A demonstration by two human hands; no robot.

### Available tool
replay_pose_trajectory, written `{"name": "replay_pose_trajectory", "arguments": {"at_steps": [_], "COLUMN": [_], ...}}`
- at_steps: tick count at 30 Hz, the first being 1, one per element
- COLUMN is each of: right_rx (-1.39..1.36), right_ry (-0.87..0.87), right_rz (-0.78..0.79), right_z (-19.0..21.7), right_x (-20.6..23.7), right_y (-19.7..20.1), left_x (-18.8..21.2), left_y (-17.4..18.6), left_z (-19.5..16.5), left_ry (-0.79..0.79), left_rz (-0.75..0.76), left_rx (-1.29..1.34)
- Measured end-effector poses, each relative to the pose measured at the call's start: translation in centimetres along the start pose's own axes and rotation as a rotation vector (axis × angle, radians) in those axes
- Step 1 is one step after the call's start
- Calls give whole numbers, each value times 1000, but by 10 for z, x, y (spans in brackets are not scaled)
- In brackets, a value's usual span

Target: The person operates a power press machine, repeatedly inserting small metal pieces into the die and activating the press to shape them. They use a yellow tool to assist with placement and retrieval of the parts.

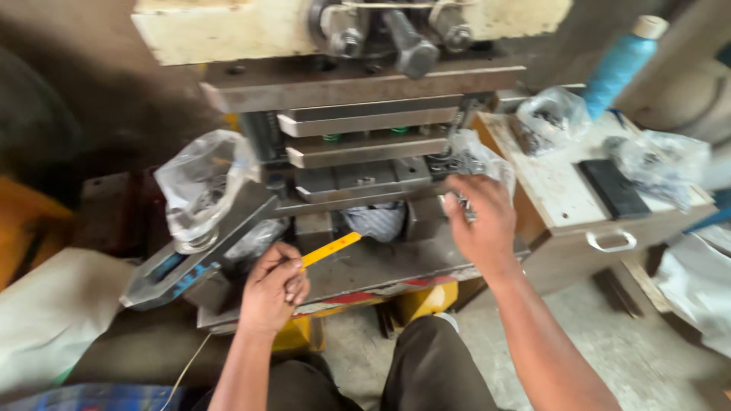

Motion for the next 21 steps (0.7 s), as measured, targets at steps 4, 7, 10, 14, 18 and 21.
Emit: {"name": "replay_pose_trajectory", "arguments": {"at_steps": [4,7,10,14,18,21], "right_rx": [49,173,240,227,130,33], "right_ry": [287,315,338,441,395,290], "right_rz": [148,181,215,158,138,94], "right_z": [65,80,84,87,70,58], "right_x": [-22,-38,-43,-37,-35,-39], "right_y": [-31,-39,-43,-38,-35,-34], "left_x": [3,5,6,7,8,8], "left_y": [0,-7,-9,-8,-8,-8], "left_z": [-3,-6,-8,-8,-9,-11], "left_ry": [23,26,25,32,29,14], "left_rz": [-68,-60,-58,-64,-57,-42], "left_rx": [-10,-38,-33,-22,-20,-24]}}
Point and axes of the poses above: each hand's wrist, its own x-axis away from the middle knuckle, its own y-axis out of the back of the hand, z = x × y, the point moved 10 cm from there along -x, towards the middle knuckle, and after that the axes turned 3 degrees about y, right-handed, at the moved point
